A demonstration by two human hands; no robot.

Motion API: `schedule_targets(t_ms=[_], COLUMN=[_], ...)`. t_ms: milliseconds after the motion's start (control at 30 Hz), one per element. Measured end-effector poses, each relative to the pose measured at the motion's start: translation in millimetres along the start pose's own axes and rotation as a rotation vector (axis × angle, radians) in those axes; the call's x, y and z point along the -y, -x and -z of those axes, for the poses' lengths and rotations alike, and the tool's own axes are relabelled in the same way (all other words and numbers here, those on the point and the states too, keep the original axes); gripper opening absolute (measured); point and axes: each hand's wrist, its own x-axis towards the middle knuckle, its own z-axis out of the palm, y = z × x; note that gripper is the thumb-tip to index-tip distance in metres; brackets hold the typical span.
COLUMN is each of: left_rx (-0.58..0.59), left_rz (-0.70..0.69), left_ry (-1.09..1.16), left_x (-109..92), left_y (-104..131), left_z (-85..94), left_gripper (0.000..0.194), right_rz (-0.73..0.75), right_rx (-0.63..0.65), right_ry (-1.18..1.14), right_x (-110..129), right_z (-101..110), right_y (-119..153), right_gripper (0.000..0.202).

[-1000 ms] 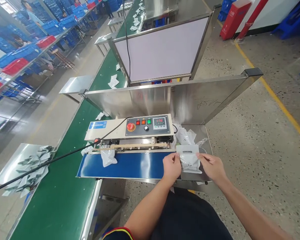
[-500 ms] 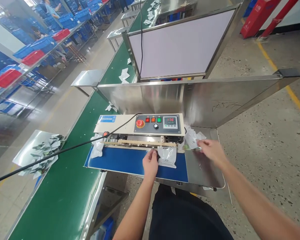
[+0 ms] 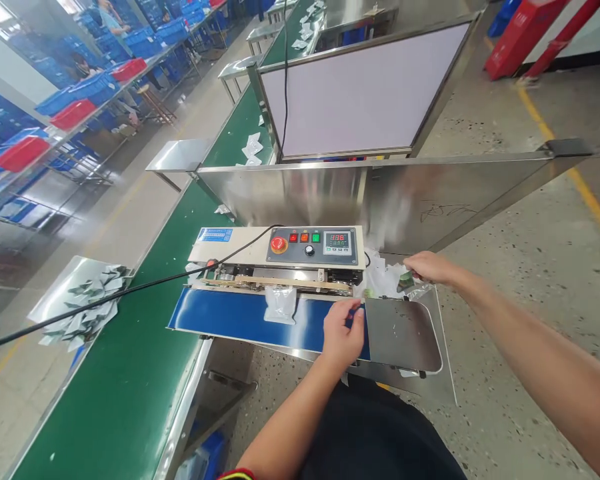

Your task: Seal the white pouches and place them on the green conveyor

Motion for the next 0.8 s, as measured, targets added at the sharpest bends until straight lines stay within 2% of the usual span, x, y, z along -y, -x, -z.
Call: schedule_targets(t_ms=[100, 167, 200, 300, 400, 500, 567, 700, 800], left_rx=[0.162, 0.264, 0.290, 0.255, 0.220, 0.200, 0.137, -0.021, -0.105], left_rz=[-0.210, -0.247, -0.230, -0.058, 0.143, 0.298, 0.405, 0.622, 0.672], left_ry=[-0.041, 0.003, 0.041, 0.127, 0.167, 0.205, 0.220, 0.298, 0.324], left_x=[-10.7, -16.8, -18.9, -20.1, -13.8, -1.6, 8.9, 28.8, 37.2], left_y=[-18.6, -24.6, -24.6, -15.1, -0.5, 7.7, 6.8, -7.4, -21.7], left_z=[-29.4, -43.4, -47.7, -49.8, -42.4, -35.0, -31.2, -19.8, 0.0], left_gripper=[0.042, 0.035, 0.032, 0.042, 0.049, 0.052, 0.052, 0.050, 0.047], right_rz=[-0.025, -0.022, -0.006, 0.119, 0.191, 0.079, -0.019, -0.124, -0.129], right_rx=[0.220, 0.319, 0.310, 0.095, -0.138, -0.280, -0.280, -0.175, -0.096], right_ry=[-0.168, -0.332, -0.412, -0.564, -0.569, -0.511, -0.571, -0.737, -0.721], right_x=[9.4, 12.0, 10.8, -5.4, -33.5, -53.6, -54.6, -28.8, -3.5], right_z=[11.5, 8.7, 4.4, -18.8, -53.2, -87.4, -105.7, -132.2, -140.7], right_y=[42.2, 71.8, 85.5, 118.2, 135.9, 135.7, 126.2, 94.9, 71.0], right_gripper=[0.039, 0.044, 0.047, 0.063, 0.070, 0.062, 0.058, 0.049, 0.046])
